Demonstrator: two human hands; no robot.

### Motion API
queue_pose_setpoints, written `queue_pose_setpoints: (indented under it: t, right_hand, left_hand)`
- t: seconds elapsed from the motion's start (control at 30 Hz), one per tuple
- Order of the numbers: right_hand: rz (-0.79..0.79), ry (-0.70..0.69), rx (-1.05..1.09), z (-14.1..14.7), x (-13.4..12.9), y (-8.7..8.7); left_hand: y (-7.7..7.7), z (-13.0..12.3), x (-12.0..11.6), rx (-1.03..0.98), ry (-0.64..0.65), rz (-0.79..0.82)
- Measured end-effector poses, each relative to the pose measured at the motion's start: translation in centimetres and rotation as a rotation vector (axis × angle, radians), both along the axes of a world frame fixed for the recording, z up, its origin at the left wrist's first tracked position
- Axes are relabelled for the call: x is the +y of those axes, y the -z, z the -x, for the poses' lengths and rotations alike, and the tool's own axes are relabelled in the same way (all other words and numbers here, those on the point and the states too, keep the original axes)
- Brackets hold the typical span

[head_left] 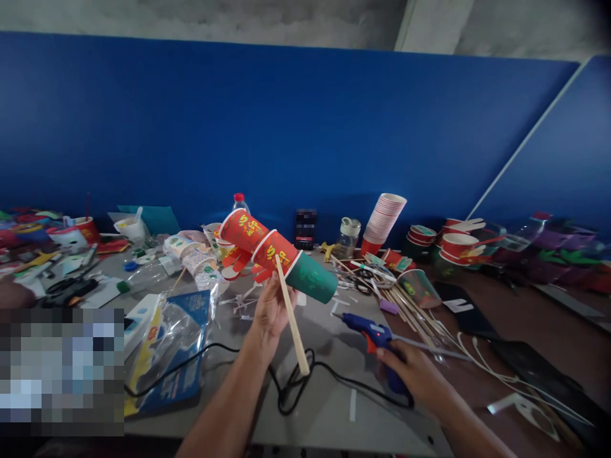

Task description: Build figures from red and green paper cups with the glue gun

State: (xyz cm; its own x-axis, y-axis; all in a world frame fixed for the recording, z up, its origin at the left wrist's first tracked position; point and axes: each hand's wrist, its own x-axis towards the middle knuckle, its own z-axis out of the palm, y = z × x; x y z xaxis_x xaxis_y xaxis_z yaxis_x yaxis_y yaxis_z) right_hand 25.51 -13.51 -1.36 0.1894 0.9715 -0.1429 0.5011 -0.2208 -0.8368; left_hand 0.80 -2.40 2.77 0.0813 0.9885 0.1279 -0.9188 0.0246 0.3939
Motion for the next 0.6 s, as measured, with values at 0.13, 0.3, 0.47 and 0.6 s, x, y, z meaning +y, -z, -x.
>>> queue_pose_setpoints:
  t: [0.13, 0.3, 0.47, 0.6]
  right_hand:
    - [0.0, 0.157, 0.76, -0.7, -1.0, -2.2]
    - [0.111, 0.068, 0.951, -1.2, -0.7, -4.1]
    - [0.046, -0.015, 0.641, -0.8, 1.5, -2.8]
    - [0.037, -0.011, 0.627, 0.1, 3.1, -2.2]
  left_hand:
    - [-0.6, 0.6, 0.2, 0.016, -0.01, -0.028]
    - [-0.3, 1.6, 0.6, -0.015, 0.006, 0.01]
    - [-0.2, 2.0, 0.6, -0.056, 0.02, 0.031]
    - [-0.5, 1.6, 0.3, -0.05, 0.026, 0.009]
